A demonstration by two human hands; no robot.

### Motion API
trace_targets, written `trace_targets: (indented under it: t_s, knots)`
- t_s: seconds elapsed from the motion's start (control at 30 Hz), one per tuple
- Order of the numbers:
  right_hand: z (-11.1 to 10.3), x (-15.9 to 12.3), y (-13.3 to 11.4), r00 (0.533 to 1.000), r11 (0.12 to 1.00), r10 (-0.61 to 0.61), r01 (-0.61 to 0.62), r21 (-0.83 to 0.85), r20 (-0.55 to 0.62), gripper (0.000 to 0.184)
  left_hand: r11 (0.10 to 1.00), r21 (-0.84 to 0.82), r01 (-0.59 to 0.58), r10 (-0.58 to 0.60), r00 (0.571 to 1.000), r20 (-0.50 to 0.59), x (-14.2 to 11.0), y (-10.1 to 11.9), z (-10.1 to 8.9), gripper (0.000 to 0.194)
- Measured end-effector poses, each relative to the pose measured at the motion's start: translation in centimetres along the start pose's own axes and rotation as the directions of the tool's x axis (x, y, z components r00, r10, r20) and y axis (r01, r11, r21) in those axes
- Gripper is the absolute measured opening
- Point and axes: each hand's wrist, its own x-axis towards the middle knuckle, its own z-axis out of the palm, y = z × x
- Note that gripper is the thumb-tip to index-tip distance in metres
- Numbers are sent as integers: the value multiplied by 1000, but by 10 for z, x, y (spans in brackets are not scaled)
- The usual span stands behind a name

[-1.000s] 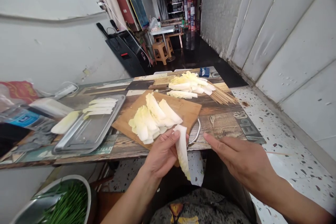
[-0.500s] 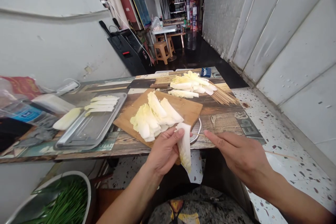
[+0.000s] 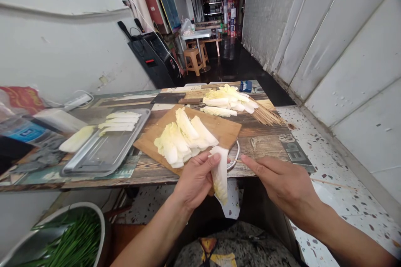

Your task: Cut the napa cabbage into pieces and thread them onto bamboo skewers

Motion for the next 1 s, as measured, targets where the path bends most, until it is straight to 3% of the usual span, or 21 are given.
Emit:
trace_targets:
  t_s: [0.23,0.77,0.93,1.0]
  knots:
    - [-1,-1,0,1000,1000,7,-7,-14,-6,44,995,79,-60,60,998,-3,1,-4,-2,28]
    - [-6,-3,1,1000,1000,4,-4,-5,1,47,985,163,-53,52,999,12,-1,-4,6,31]
    - [-4,-1,5,1000,999,-26,26,37,0,41,965,251,-78,75,997,20,2,-3,-1,29]
    - [-5,1,6,999,998,-46,46,47,-2,37,929,361,-81,63,996,60,3,4,-6,26]
